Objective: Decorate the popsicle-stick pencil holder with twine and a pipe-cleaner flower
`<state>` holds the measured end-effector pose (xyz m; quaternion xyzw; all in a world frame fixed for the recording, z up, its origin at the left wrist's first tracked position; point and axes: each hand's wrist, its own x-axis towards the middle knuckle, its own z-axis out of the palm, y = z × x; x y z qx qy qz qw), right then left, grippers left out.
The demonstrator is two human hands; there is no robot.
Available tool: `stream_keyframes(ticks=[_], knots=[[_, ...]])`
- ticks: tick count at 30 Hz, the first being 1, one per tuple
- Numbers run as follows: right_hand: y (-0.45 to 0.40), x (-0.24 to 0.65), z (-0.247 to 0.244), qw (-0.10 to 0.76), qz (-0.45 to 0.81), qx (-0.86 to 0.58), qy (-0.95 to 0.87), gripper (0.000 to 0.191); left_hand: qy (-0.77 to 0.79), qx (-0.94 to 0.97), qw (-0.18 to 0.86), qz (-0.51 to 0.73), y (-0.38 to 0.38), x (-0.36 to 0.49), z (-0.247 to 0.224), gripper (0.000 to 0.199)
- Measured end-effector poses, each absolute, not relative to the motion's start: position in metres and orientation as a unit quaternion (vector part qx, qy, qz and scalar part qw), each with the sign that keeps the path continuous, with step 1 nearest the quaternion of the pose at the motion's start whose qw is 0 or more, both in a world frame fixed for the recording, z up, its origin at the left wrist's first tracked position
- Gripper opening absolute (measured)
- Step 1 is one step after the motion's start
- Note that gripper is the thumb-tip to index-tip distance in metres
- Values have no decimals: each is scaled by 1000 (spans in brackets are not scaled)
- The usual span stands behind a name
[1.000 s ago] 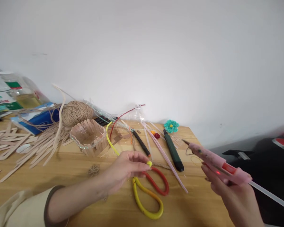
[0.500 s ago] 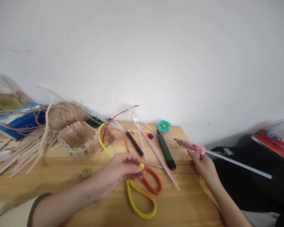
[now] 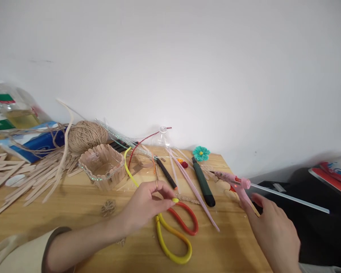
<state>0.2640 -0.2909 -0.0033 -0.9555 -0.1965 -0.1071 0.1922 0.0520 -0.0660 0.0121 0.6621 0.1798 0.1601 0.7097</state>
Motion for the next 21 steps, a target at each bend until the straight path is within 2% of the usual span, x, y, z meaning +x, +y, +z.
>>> stream_keyframes(ticks=[2, 5, 8, 12, 15, 18, 21], knots=[[-283, 228, 4, 311, -89, -921, -218, 47, 117, 732, 627, 240, -67, 50, 10, 3], [-252, 175, 14, 467, 154, -810, -321, 30, -3, 813, 445, 377, -69, 45, 9, 13], [-217, 144, 22, 519, 290, -726, -345, 24, -81, 849, 282, 440, -69, 37, 11, 17], [-193, 137, 24, 538, 317, -692, -363, 27, -57, 902, 159, 397, -63, 26, 15, 17], [-186, 139, 24, 537, 318, -686, -374, 25, -50, 906, 206, 367, -55, 21, 20, 17], [-178, 140, 29, 531, 333, -682, -376, 25, -27, 877, 341, 337, -48, 18, 25, 19], [-168, 141, 36, 508, 349, -695, -369, 23, 72, 833, 471, 281, -41, 16, 26, 16]])
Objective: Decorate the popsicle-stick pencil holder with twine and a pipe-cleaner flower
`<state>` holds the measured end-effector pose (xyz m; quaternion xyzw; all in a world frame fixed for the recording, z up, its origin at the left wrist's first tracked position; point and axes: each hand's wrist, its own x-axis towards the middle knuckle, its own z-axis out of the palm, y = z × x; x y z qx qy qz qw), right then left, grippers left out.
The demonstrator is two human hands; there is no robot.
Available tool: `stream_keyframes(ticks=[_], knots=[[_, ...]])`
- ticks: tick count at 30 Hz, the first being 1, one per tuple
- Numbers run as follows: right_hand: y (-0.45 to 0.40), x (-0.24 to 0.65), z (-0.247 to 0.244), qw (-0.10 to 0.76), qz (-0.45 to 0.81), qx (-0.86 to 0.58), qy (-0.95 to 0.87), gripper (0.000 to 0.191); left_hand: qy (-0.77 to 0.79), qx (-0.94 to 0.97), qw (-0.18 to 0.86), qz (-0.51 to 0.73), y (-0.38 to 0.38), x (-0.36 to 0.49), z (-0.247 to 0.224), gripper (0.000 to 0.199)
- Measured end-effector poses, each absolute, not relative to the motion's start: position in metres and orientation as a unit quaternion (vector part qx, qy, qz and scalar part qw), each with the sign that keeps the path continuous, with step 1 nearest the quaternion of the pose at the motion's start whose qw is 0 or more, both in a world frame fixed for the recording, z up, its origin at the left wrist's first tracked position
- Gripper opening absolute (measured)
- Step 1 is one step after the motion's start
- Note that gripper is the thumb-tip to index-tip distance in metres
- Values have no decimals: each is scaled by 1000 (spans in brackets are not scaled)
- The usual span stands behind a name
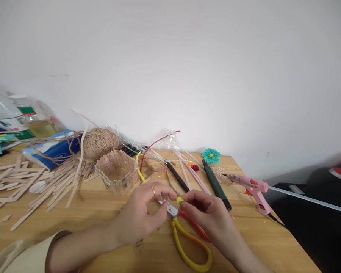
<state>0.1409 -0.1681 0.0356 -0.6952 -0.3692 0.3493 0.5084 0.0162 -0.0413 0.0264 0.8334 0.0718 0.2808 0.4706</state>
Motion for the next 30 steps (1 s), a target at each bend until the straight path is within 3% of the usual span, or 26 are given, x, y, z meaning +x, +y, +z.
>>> stream_keyframes(ticks=[6, 15, 30], knots=[[-147, 140, 40, 461, 318, -723, -405, 20, 192, 747, 614, 167, -24, 21, 29, 8], [-123, 137, 40, 495, 252, -702, -446, 19, 246, 579, 760, 164, -8, 21, 30, 11], [-122, 139, 42, 453, 208, -696, -517, 16, 245, 665, 684, 170, -4, 18, 28, 7]])
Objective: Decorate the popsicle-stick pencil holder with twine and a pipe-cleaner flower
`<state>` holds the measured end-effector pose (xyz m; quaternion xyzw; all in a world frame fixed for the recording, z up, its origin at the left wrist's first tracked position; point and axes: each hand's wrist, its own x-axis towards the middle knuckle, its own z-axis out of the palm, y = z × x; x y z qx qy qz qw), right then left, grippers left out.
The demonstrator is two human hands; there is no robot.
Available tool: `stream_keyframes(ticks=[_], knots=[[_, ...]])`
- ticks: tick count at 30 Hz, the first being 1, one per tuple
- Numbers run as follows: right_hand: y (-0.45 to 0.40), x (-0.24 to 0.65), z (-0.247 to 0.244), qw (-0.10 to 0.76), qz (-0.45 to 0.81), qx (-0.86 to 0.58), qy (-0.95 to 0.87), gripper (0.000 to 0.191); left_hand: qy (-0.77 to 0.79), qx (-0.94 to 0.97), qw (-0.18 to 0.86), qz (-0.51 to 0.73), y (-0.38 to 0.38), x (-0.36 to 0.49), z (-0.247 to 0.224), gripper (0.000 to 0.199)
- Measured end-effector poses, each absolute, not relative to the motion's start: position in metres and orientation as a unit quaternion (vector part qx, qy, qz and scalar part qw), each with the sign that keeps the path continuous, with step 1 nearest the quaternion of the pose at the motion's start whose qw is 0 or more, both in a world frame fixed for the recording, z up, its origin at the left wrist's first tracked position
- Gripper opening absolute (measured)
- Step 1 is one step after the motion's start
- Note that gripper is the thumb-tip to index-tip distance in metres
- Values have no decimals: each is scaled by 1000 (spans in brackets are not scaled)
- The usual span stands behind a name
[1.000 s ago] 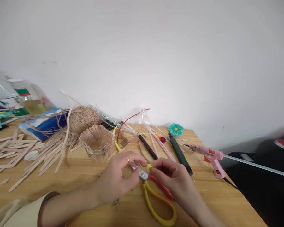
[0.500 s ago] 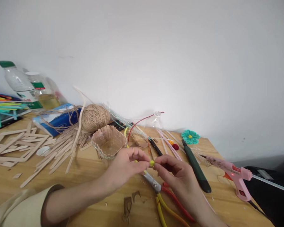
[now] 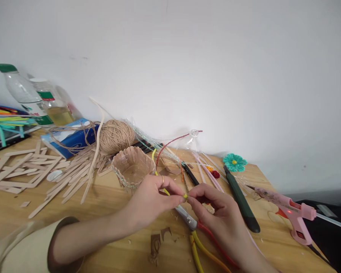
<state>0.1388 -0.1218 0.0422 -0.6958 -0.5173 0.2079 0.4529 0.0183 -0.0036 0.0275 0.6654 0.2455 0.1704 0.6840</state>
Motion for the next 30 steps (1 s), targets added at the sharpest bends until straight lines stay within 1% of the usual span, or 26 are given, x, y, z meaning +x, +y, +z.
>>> stream_keyframes(ticks=[5, 15, 18, 25, 28, 30], knots=[[-123, 139, 42, 436, 170, -693, -548, 15, 239, 671, 681, 171, -4, 18, 28, 4], [-120, 142, 36, 469, 226, -687, -507, 13, 245, 650, 693, 191, -7, 17, 25, 1], [-120, 142, 37, 460, 228, -689, -511, 13, 241, 651, 690, 205, -8, 17, 24, 2], [-118, 148, 44, 391, 264, -697, -539, 14, 190, 713, 631, 240, -9, 17, 19, 8], [-117, 149, 46, 390, 286, -696, -531, 13, 191, 729, 612, 240, -7, 17, 17, 8], [-116, 149, 46, 401, 310, -692, -515, 13, 167, 764, 566, 262, -5, 17, 16, 11]])
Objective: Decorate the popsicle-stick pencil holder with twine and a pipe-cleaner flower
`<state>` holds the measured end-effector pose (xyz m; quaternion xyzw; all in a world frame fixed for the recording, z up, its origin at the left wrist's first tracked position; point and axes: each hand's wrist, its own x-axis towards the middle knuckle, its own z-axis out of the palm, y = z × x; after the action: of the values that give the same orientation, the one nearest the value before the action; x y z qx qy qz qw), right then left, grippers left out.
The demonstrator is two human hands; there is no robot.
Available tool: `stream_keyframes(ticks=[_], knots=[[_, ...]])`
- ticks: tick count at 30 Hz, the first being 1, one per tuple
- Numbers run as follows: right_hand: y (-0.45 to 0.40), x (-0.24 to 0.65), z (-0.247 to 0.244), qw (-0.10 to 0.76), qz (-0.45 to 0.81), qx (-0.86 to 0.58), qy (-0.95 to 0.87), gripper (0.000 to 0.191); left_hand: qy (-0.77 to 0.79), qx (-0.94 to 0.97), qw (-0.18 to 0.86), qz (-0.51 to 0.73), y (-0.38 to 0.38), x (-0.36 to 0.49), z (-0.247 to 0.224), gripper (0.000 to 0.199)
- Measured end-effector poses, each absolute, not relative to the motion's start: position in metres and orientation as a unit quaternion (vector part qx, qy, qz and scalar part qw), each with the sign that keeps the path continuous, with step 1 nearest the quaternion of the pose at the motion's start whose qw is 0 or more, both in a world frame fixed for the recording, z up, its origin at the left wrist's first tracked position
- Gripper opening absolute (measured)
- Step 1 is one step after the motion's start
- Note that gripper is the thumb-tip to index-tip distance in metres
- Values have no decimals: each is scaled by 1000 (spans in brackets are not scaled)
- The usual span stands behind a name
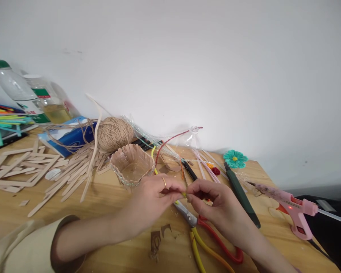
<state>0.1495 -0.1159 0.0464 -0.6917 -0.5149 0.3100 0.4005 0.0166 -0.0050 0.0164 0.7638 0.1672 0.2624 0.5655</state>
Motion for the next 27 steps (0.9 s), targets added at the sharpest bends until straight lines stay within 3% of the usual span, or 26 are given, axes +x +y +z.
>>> stream_keyframes(ticks=[4, 8, 13, 16, 21, 27], knots=[[-114, 150, 46, 417, 336, -689, -488, 14, 112, 814, 473, 318, -1, 15, 16, 16], [-111, 150, 43, 431, 328, -687, -484, 15, 130, 817, 454, 331, 0, 14, 16, 11], [-112, 145, 40, 437, 241, -696, -516, 10, 188, 762, 557, 272, -1, 17, 19, 9], [-113, 144, 40, 457, 266, -694, -489, 13, 210, 717, 625, 225, 0, 18, 24, 8], [-108, 148, 40, 502, 367, -669, -407, 14, 205, 698, 650, 220, 2, 18, 27, 22], [-108, 149, 42, 505, 409, -669, -360, 18, 168, 732, 621, 226, 2, 14, 26, 15]])
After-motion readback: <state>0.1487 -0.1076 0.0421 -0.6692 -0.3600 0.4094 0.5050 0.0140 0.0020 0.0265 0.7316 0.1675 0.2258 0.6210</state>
